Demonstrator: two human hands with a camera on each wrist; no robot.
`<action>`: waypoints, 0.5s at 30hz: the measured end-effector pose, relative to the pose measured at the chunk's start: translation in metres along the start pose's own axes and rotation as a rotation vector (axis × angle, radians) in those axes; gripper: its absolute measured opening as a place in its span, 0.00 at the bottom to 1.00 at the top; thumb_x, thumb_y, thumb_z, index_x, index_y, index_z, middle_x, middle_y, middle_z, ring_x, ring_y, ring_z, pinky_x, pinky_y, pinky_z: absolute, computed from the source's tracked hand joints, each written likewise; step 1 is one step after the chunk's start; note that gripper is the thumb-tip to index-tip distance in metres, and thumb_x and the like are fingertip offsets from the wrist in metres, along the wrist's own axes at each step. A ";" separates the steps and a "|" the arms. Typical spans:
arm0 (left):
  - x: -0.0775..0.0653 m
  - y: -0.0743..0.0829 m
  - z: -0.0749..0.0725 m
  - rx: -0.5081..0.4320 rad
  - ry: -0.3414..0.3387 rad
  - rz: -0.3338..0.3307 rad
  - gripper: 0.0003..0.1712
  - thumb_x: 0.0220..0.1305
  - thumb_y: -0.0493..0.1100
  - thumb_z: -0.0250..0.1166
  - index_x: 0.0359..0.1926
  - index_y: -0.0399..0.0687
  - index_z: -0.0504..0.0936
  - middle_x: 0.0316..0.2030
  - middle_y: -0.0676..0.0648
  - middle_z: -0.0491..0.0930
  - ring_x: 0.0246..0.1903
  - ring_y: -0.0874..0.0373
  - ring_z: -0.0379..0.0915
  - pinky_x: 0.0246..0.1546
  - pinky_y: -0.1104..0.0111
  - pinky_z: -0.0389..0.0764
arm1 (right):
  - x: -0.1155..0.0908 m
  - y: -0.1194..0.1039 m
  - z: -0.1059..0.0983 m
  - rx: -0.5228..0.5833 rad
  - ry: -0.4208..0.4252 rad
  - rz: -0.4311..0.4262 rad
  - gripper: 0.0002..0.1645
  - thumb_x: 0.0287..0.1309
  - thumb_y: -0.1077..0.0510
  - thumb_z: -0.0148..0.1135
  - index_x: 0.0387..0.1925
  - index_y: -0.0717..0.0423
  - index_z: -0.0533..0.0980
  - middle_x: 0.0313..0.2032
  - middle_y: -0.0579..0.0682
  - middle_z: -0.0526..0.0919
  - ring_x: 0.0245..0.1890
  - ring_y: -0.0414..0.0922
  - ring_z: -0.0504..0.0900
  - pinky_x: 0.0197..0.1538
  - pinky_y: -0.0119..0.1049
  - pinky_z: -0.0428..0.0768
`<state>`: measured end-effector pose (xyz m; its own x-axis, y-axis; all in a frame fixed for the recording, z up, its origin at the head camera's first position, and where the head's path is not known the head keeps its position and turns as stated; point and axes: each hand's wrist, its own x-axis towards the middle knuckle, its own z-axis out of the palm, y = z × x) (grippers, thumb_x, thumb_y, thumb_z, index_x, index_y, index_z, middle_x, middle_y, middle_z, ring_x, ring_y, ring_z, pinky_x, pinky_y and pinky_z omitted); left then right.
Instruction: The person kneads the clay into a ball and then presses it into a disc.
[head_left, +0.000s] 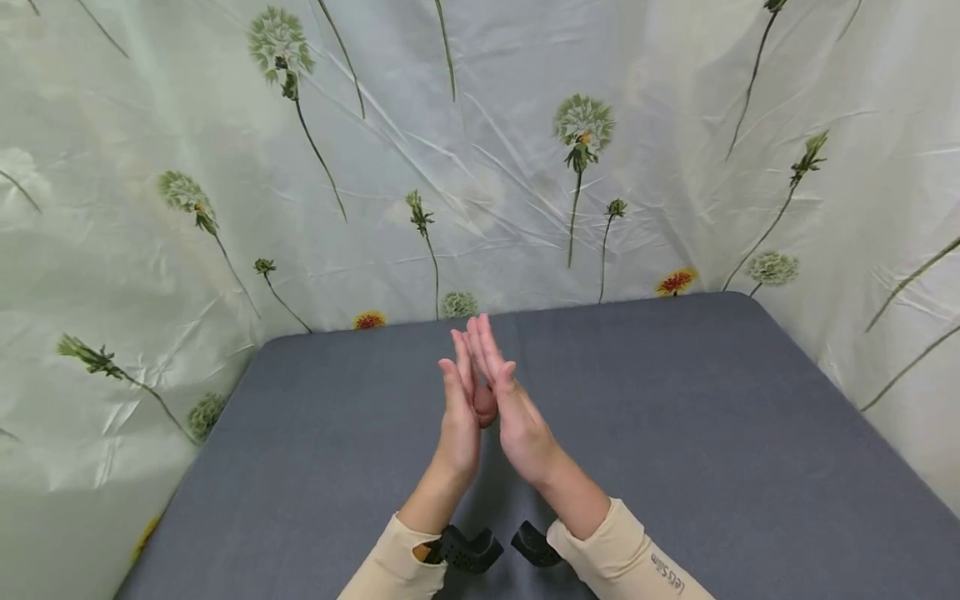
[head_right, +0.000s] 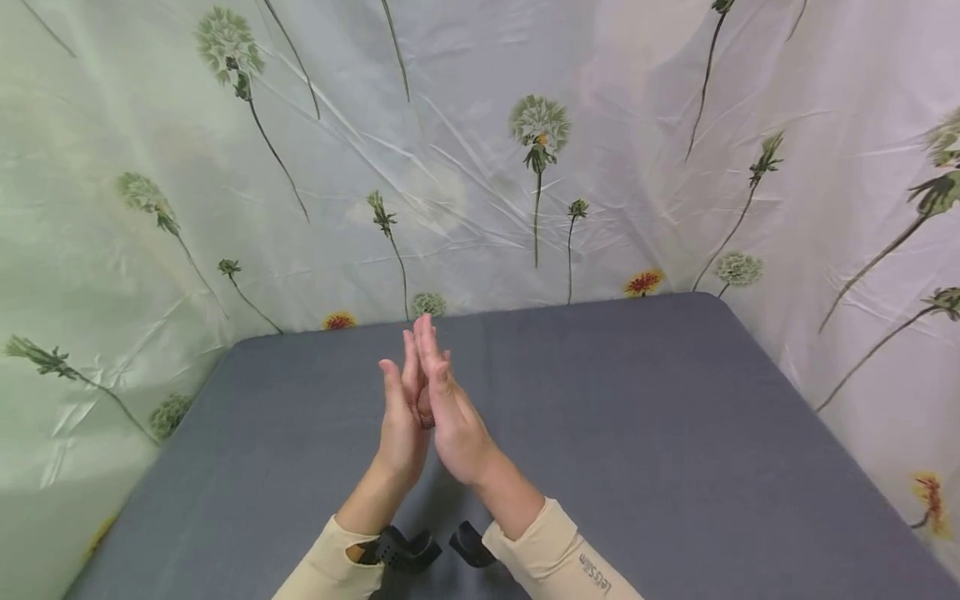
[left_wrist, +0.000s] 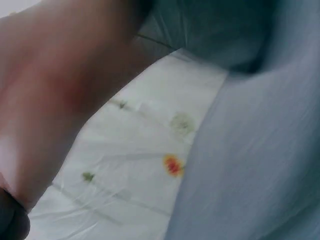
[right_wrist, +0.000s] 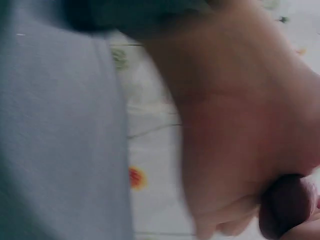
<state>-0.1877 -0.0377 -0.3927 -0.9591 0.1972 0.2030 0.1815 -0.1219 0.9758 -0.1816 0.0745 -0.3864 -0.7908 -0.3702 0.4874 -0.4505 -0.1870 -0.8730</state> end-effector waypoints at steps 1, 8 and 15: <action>-0.001 -0.001 0.003 -0.003 -0.016 0.007 0.55 0.71 0.83 0.14 0.86 0.61 0.22 0.88 0.54 0.30 0.69 0.58 0.66 0.69 0.65 0.66 | 0.001 0.000 -0.003 -0.001 0.004 -0.004 0.46 0.82 0.30 0.13 0.88 0.50 0.32 0.88 0.48 0.38 0.88 0.49 0.38 0.87 0.40 0.41; -0.010 0.011 0.005 -0.033 -0.015 0.143 0.54 0.72 0.83 0.15 0.85 0.61 0.20 0.86 0.58 0.19 0.85 0.52 0.10 0.82 0.40 0.21 | 0.004 0.019 -0.006 0.037 0.016 0.124 0.46 0.81 0.29 0.12 0.88 0.46 0.30 0.88 0.48 0.38 0.88 0.48 0.35 0.86 0.62 0.37; 0.000 0.010 -0.014 -0.022 0.050 0.105 0.52 0.72 0.83 0.16 0.86 0.63 0.21 0.87 0.57 0.25 0.87 0.54 0.17 0.84 0.42 0.24 | -0.002 0.015 0.013 0.039 -0.051 0.088 0.45 0.82 0.31 0.11 0.87 0.49 0.27 0.88 0.48 0.34 0.88 0.47 0.31 0.86 0.59 0.34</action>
<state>-0.1886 -0.0525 -0.3840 -0.9448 0.1331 0.2994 0.2776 -0.1606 0.9472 -0.1812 0.0607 -0.4004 -0.8041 -0.4326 0.4077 -0.3625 -0.1867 -0.9131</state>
